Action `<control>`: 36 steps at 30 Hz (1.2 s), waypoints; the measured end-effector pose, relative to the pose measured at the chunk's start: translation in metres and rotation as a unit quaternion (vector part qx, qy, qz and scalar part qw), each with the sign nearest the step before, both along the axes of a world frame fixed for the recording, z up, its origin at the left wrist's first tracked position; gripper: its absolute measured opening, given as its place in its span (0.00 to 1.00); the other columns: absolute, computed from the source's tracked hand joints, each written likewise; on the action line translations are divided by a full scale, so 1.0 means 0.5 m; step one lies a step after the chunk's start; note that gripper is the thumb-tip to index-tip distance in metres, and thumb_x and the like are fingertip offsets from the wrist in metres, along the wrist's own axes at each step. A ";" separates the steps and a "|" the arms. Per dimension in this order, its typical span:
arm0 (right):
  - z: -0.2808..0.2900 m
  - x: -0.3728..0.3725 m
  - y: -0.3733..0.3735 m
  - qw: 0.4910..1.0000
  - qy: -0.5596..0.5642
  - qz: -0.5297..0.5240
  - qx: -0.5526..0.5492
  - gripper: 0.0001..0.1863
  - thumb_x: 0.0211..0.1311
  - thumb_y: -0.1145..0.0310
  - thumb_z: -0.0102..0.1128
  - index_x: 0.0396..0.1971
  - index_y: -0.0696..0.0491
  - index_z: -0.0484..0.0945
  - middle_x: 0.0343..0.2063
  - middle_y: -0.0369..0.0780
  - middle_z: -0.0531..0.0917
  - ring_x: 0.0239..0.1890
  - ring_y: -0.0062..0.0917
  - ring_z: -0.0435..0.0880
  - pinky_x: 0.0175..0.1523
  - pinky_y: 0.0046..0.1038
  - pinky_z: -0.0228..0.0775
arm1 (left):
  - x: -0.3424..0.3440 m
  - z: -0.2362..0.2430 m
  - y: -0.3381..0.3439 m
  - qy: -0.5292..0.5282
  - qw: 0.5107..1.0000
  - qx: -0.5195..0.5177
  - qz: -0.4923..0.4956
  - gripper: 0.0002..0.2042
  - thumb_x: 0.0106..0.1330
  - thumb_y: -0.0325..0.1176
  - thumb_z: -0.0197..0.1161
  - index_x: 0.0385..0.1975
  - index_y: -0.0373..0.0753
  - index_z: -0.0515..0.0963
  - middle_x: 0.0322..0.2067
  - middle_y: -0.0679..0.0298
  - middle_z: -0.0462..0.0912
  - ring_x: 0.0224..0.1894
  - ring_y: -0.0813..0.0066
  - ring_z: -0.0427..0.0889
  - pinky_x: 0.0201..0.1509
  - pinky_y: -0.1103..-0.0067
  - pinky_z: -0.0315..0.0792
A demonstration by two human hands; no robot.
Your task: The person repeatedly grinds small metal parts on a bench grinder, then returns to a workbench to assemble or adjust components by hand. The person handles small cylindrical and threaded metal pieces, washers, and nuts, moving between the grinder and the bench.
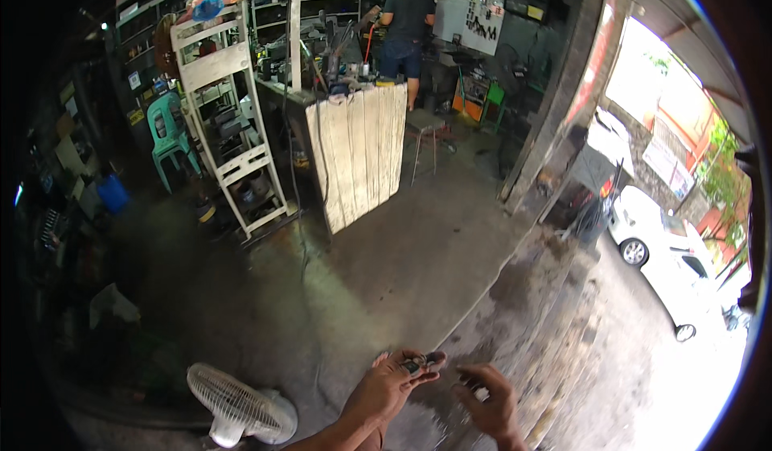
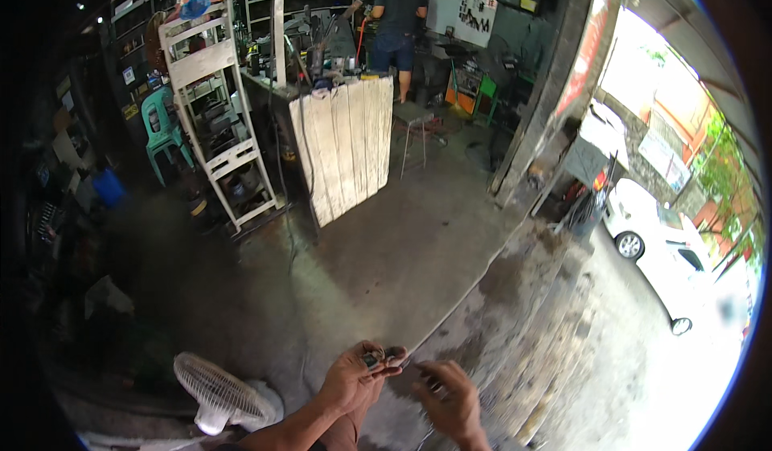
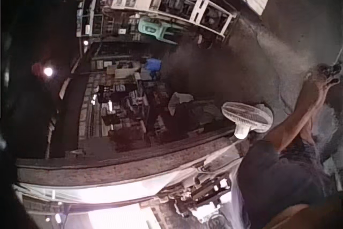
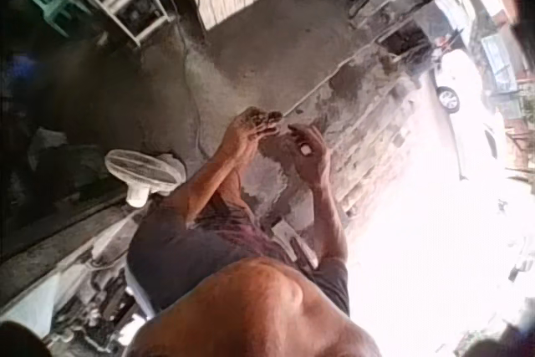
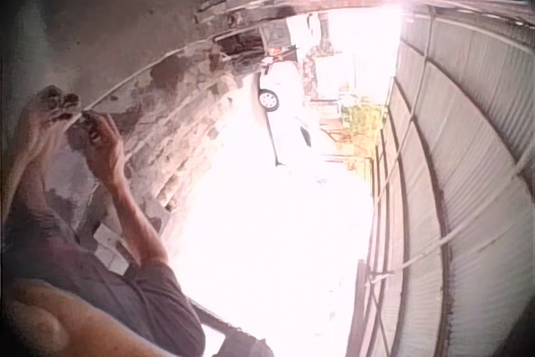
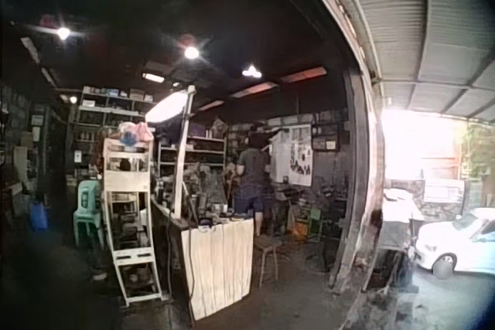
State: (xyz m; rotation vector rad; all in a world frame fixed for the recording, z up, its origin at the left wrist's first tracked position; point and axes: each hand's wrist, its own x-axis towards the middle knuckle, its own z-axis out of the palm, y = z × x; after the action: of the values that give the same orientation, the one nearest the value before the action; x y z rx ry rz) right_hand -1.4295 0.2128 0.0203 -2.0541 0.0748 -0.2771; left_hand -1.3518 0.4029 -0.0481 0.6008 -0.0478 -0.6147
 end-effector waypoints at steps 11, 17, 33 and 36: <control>0.251 0.535 -0.156 0.962 0.057 -0.148 0.225 0.12 0.65 0.77 0.68 0.48 0.61 0.82 0.41 0.37 0.87 0.41 0.19 0.84 0.46 0.20 0.75 | 0.532 0.310 -0.301 0.097 0.992 -0.006 -0.078 0.08 0.76 0.26 0.56 0.51 0.36 0.76 0.50 0.59 0.82 0.50 0.75 0.80 0.62 0.77 0.72; 0.269 0.758 -0.341 0.908 0.061 -0.245 0.334 0.11 0.66 0.78 0.66 0.48 0.62 0.82 0.40 0.38 0.86 0.40 0.19 0.83 0.44 0.19 0.75 | 0.776 0.234 -0.545 0.038 0.993 0.046 -0.105 0.08 0.74 0.24 0.54 0.48 0.39 0.77 0.50 0.55 0.84 0.51 0.64 0.83 0.53 0.68 0.79; 0.338 1.914 -0.808 0.981 0.093 0.114 0.123 0.11 0.55 0.76 0.73 0.37 0.59 0.82 0.31 0.35 0.84 0.31 0.17 0.80 0.38 0.21 0.74 | 1.770 0.394 -0.800 0.098 0.974 0.031 0.202 0.06 0.75 0.28 0.53 0.46 0.36 0.75 0.45 0.56 0.83 0.48 0.68 0.85 0.54 0.71 0.80; 0.322 2.111 -0.784 0.978 0.059 0.186 0.078 0.10 0.55 0.76 0.72 0.35 0.58 0.81 0.28 0.33 0.82 0.29 0.13 0.78 0.38 0.19 0.72 | 1.923 0.325 -0.744 0.130 0.956 0.081 0.250 0.06 0.76 0.29 0.51 0.44 0.37 0.75 0.43 0.55 0.85 0.44 0.66 0.87 0.53 0.69 0.81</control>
State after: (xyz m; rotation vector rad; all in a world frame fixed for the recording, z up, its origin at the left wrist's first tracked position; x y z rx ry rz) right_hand -0.3742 -0.1793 0.1813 -1.8814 -0.2077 0.0809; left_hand -0.3902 0.0309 0.1145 0.6546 0.3953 -0.2000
